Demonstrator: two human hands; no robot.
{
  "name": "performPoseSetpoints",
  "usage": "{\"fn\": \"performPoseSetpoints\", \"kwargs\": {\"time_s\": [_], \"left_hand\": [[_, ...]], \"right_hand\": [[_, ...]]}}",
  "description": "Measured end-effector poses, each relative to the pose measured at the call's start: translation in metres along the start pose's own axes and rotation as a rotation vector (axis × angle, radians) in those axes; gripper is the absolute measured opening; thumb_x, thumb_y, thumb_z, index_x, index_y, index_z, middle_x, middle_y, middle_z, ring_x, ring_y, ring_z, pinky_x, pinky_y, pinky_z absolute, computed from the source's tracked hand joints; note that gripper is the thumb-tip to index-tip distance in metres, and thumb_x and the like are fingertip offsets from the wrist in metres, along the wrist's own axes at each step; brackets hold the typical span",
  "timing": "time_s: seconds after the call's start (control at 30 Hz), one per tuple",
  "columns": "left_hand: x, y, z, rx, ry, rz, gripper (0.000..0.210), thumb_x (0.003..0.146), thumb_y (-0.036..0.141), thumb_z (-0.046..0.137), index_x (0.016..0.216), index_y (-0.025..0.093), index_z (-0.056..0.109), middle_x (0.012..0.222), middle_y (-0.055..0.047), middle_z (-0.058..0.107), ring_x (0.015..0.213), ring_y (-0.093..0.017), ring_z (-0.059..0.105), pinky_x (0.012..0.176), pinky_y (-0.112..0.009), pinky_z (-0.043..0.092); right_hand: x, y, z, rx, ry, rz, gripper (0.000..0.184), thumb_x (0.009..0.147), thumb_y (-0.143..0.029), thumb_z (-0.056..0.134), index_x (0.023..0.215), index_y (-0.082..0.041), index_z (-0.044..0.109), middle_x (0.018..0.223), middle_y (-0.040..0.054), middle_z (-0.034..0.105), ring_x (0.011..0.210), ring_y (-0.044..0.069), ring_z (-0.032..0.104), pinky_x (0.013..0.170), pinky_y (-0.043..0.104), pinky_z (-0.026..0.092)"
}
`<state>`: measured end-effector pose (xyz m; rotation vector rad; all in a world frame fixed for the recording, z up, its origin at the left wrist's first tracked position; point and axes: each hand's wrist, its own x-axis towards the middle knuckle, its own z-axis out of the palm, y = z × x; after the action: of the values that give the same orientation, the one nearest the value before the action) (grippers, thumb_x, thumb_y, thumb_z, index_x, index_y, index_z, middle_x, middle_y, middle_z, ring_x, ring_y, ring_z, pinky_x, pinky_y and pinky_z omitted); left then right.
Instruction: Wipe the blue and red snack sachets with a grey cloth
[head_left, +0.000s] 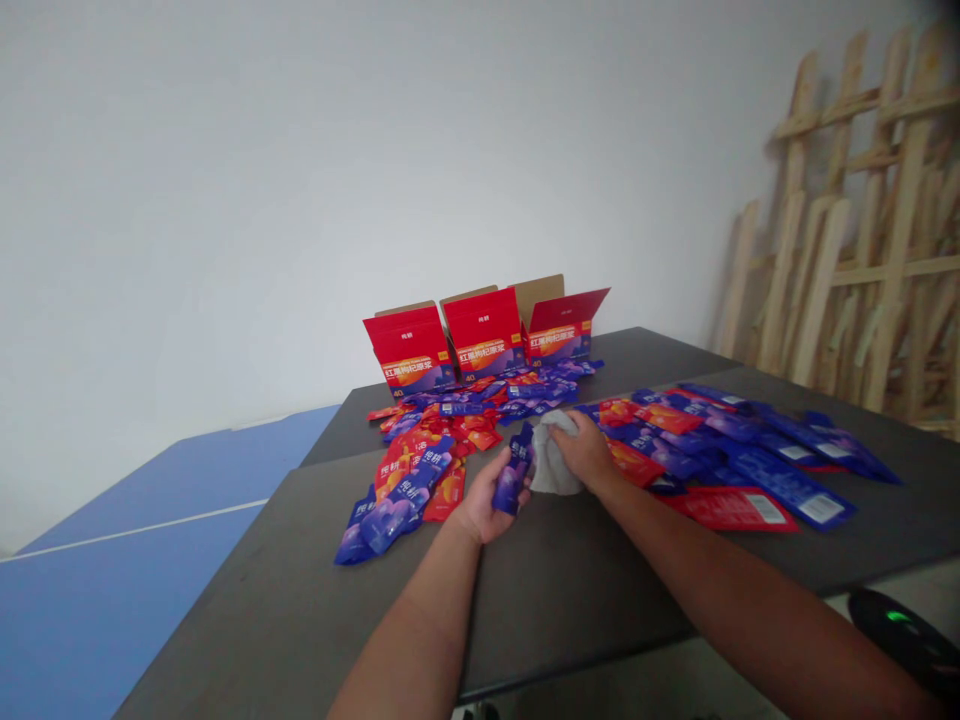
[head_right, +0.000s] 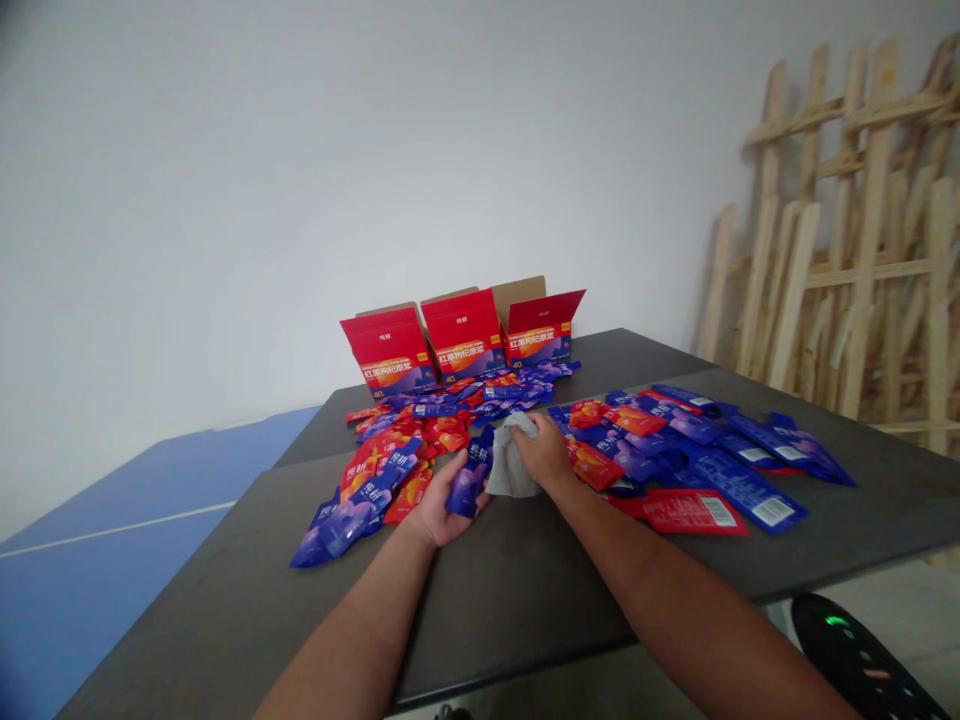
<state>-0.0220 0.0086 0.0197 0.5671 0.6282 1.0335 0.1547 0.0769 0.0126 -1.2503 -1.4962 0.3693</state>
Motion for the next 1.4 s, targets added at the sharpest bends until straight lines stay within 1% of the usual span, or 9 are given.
{"fn": "performPoseSetpoints", "kwargs": {"time_s": [0.1, 0.23, 0.37, 0.5, 0.73, 0.93, 1.13, 1.23, 1.4], "left_hand": [[0.001, 0.007, -0.003, -0.129, -0.054, 0.016, 0.039, 0.08, 0.048, 0.061, 0.1, 0.015, 0.062, 0.077, -0.004, 0.065, 0.06, -0.011, 0.057, 0.044, -0.019, 0.037], [0.004, 0.009, -0.003, -0.165, 0.004, 0.025, 0.044, 0.078, 0.056, 0.058, 0.094, 0.015, 0.065, 0.071, -0.004, 0.066, 0.058, -0.015, 0.06, 0.048, -0.024, 0.043], [0.005, 0.003, 0.0, -0.072, 0.065, -0.065, 0.041, 0.077, 0.054, 0.058, 0.08, 0.014, 0.065, 0.066, -0.006, 0.065, 0.065, -0.021, 0.064, 0.059, -0.03, 0.049], [0.006, -0.003, 0.003, -0.018, 0.038, -0.047, 0.035, 0.077, 0.049, 0.062, 0.073, 0.015, 0.062, 0.061, -0.004, 0.062, 0.064, -0.019, 0.064, 0.063, -0.029, 0.049], [0.004, -0.009, 0.013, 0.117, 0.06, 0.065, 0.035, 0.078, 0.045, 0.063, 0.097, 0.016, 0.065, 0.08, -0.005, 0.069, 0.079, -0.02, 0.065, 0.072, -0.028, 0.048], [0.009, -0.011, 0.006, 0.178, 0.103, 0.038, 0.032, 0.076, 0.046, 0.065, 0.094, 0.019, 0.064, 0.063, 0.002, 0.059, 0.059, -0.012, 0.057, 0.052, -0.02, 0.04], [0.006, 0.0, -0.001, 0.073, -0.023, -0.038, 0.027, 0.08, 0.043, 0.06, 0.086, 0.016, 0.06, 0.062, 0.0, 0.053, 0.048, -0.008, 0.046, 0.036, -0.017, 0.026], [0.006, 0.007, -0.003, -0.111, -0.016, 0.044, 0.022, 0.083, 0.034, 0.058, 0.093, 0.014, 0.061, 0.073, -0.003, 0.059, 0.053, -0.008, 0.049, 0.04, -0.017, 0.034], [0.013, 0.015, -0.006, -0.266, 0.262, 0.273, 0.009, 0.079, 0.013, 0.062, 0.088, 0.013, 0.061, 0.072, -0.002, 0.062, 0.062, -0.007, 0.057, 0.056, -0.015, 0.047]], "right_hand": [[-0.008, -0.008, -0.002, 0.047, -0.039, -0.21, 0.024, 0.079, -0.034, 0.057, 0.098, -0.019, 0.061, 0.095, 0.0066, 0.062, 0.092, 0.022, 0.058, 0.085, 0.038, 0.047], [-0.033, -0.022, 0.0, 0.014, -0.355, -0.6, 0.027, 0.078, -0.028, 0.059, 0.104, -0.021, 0.063, 0.102, 0.0079, 0.059, 0.094, 0.021, 0.057, 0.084, 0.035, 0.048], [-0.05, -0.034, 0.005, -0.079, -0.511, -0.757, 0.025, 0.075, -0.026, 0.063, 0.099, -0.024, 0.066, 0.104, 0.0058, 0.06, 0.089, 0.02, 0.058, 0.078, 0.032, 0.049], [-0.049, -0.036, 0.006, -0.123, -0.443, -0.678, 0.025, 0.076, -0.024, 0.06, 0.101, -0.024, 0.066, 0.106, 0.0057, 0.059, 0.088, 0.02, 0.058, 0.079, 0.032, 0.049], [-0.034, -0.025, 0.009, -0.034, -0.222, -0.449, 0.022, 0.082, -0.028, 0.055, 0.101, -0.021, 0.063, 0.097, 0.0075, 0.057, 0.094, 0.022, 0.056, 0.086, 0.037, 0.049], [-0.019, -0.011, 0.011, -0.066, -0.05, -0.273, 0.02, 0.084, -0.035, 0.054, 0.094, -0.02, 0.064, 0.093, 0.008, 0.059, 0.092, 0.023, 0.056, 0.086, 0.038, 0.047], [-0.005, 0.005, 0.01, -0.093, 0.027, -0.078, 0.027, 0.082, -0.043, 0.053, 0.088, -0.019, 0.064, 0.082, 0.0049, 0.059, 0.08, 0.022, 0.056, 0.078, 0.037, 0.047], [-0.004, -0.001, 0.005, -0.038, 0.03, -0.095, 0.025, 0.082, -0.042, 0.054, 0.089, -0.02, 0.063, 0.085, 0.005, 0.06, 0.083, 0.022, 0.057, 0.079, 0.036, 0.047], [-0.015, -0.021, -0.006, 0.14, -0.194, -0.37, 0.017, 0.079, -0.035, 0.058, 0.087, -0.021, 0.062, 0.09, 0.0049, 0.061, 0.088, 0.021, 0.058, 0.082, 0.035, 0.047]]}}
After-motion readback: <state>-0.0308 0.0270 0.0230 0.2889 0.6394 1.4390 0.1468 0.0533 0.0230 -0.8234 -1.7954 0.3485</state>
